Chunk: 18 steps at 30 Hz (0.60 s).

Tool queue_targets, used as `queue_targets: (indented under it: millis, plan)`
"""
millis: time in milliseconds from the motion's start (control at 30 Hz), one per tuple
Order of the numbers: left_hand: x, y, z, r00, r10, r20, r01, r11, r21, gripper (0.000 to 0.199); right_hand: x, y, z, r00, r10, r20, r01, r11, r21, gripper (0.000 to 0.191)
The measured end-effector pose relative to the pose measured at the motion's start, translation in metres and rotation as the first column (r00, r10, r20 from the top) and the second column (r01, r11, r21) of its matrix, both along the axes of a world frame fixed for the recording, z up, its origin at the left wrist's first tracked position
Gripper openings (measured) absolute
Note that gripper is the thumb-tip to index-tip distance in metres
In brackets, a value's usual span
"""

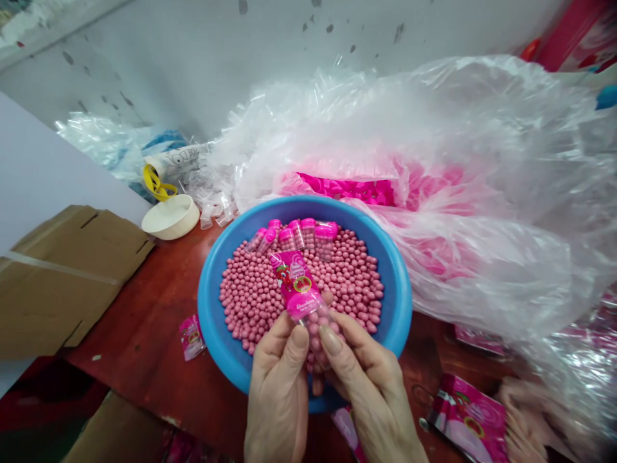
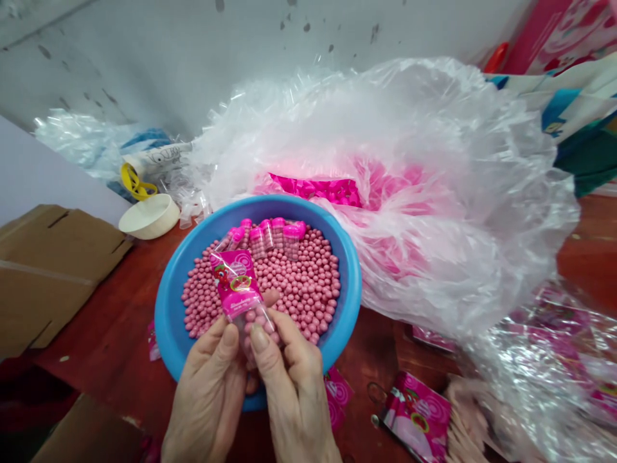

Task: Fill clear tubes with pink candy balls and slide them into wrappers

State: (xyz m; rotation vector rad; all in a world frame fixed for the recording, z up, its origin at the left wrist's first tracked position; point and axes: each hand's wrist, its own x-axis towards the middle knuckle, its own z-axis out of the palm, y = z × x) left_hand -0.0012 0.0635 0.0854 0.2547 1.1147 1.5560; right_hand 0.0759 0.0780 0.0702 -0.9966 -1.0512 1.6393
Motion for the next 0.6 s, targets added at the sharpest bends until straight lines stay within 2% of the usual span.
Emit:
queue_targets:
  millis: [67, 100, 233, 300, 333, 367, 433, 500, 533, 600]
  plan:
    - [0.001, 0.001, 0.002, 1.000, -0.003, 0.001, 0.003, 0.999, 0.051, 0.025, 0.001, -0.001, -0.001, 0.999, -0.008, 0.039, 0.006, 0.999, 0.040, 0.027]
    - [0.001, 0.001, 0.003, 1.000, -0.002, -0.012, 0.003, 0.997, 0.074, 0.024, 0.002, -0.002, -0.003, 0.995, -0.033, 0.089, 0.023, 0.994, 0.110, 0.027]
    - [-0.003, 0.000, 0.006, 0.992, 0.033, -0.125, -0.020, 0.994, 0.106, 0.017, 0.012, -0.003, -0.003, 0.914, -0.257, 0.314, 0.100, 0.892, 0.441, 0.029]
    - [-0.006, -0.001, 0.007, 0.977, -0.006, -0.211, 0.027, 0.995, 0.098, 0.013, 0.017, 0.003, 0.002, 0.861, -0.378, 0.340, 0.188, 0.859, 0.476, 0.034]
    - [-0.007, -0.001, 0.008, 0.969, -0.040, -0.244, 0.063, 0.994, 0.089, 0.011, 0.020, 0.007, 0.005, 0.861, -0.391, 0.326, 0.224, 0.866, 0.447, 0.036]
    - [-0.006, -0.002, 0.010, 0.963, -0.072, -0.260, 0.093, 0.993, 0.071, 0.009, 0.022, 0.012, 0.009, 0.891, -0.345, 0.294, 0.220, 0.896, 0.385, 0.038]
    - [-0.003, -0.003, 0.012, 0.962, -0.101, -0.253, 0.110, 0.994, 0.023, 0.011, 0.022, 0.019, 0.018, 0.976, -0.134, 0.170, 0.101, 0.977, 0.187, 0.032]
    - [0.001, -0.005, 0.014, 0.957, -0.093, -0.274, 0.089, 0.996, -0.028, 0.018, 0.021, 0.023, 0.024, 1.000, 0.010, 0.027, -0.009, 1.000, -0.013, 0.024]
    - [0.003, -0.006, 0.014, 0.948, -0.092, -0.305, 0.082, 0.996, -0.045, 0.020, 0.019, 0.024, 0.026, 0.999, 0.019, -0.028, -0.021, 0.996, -0.087, 0.021]
    - [0.004, -0.007, 0.014, 0.920, -0.097, -0.380, 0.078, 0.995, -0.064, 0.023, 0.017, 0.023, 0.027, 0.995, -0.047, -0.088, 0.032, 0.985, -0.167, 0.019]
